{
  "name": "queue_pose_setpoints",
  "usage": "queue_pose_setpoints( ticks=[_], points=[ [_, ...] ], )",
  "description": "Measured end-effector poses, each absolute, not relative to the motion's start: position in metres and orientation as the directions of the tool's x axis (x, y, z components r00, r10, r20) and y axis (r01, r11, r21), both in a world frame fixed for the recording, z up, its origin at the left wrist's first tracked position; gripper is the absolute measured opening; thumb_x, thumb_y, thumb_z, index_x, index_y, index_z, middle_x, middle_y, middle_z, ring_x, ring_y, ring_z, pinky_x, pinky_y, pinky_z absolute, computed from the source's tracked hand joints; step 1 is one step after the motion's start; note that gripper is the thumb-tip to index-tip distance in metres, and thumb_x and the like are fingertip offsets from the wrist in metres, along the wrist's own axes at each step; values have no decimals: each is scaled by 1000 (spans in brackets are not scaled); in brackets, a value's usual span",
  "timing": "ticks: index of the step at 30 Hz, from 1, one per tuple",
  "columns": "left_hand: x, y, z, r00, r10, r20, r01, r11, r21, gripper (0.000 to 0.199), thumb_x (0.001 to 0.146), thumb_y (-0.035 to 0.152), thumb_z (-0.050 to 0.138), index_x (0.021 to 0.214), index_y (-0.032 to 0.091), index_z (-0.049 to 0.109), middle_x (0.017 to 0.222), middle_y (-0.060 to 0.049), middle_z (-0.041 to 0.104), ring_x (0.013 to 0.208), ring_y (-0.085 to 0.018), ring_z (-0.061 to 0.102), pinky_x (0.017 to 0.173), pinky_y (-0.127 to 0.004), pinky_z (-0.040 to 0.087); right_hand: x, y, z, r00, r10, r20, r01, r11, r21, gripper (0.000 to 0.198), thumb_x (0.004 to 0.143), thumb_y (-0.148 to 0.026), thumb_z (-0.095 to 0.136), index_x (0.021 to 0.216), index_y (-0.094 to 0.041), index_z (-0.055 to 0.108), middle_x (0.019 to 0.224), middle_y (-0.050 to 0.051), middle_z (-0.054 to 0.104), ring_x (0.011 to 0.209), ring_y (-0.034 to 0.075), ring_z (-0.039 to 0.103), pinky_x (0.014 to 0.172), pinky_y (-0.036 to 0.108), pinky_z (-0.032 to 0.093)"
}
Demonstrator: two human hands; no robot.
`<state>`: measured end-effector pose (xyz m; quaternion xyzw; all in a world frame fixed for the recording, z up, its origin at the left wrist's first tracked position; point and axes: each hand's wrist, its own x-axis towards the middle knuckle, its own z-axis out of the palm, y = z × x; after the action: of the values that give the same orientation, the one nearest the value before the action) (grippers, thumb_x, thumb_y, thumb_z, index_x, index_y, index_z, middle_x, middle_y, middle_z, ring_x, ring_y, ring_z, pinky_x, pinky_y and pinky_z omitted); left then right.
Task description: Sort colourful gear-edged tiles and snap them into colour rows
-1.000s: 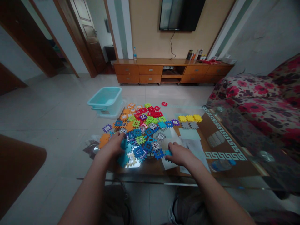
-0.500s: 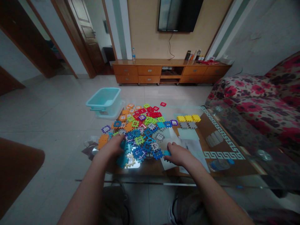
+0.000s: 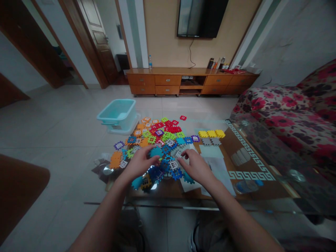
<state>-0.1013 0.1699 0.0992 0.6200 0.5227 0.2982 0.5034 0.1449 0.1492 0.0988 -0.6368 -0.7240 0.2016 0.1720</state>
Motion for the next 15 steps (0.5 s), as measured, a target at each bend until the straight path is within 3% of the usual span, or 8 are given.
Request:
queue_pose_setpoints(
  ticks=[3,7,11,15],
  points=[
    [-89,164,106,378,904,-201,79,185,980,54,85,41,65,134,21,54,99,-7,73,88,-22,72,82,-41,57,135,149,101,-186,981,55,641,164,-750,24,94,-42,54,97,-19,62,96,5,69,86,18,64,76,29,49],
    [-82,157,113,484,851,-203,-72,269,960,52,84,40,68,133,25,57,112,-9,71,95,-21,70,90,-42,56,124,146,101,-247,969,8,394,108,-913,23,94,-40,55,101,-20,63,94,3,70,84,17,66,74,28,51],
    [-78,155,111,474,854,-215,-81,285,955,50,85,38,69,132,26,57,115,-8,69,93,-20,70,90,-43,57,118,147,96,-229,973,-19,260,42,-965,22,90,-40,59,96,-19,62,89,3,70,81,17,68,75,30,54],
    [-73,158,104,328,941,-85,-44,105,994,36,82,30,71,116,21,61,115,-8,68,102,-21,68,94,-42,55,120,146,97,-96,987,133,353,158,-922,20,90,-38,60,96,-20,65,89,5,69,80,18,65,73,30,53]
  ],
)
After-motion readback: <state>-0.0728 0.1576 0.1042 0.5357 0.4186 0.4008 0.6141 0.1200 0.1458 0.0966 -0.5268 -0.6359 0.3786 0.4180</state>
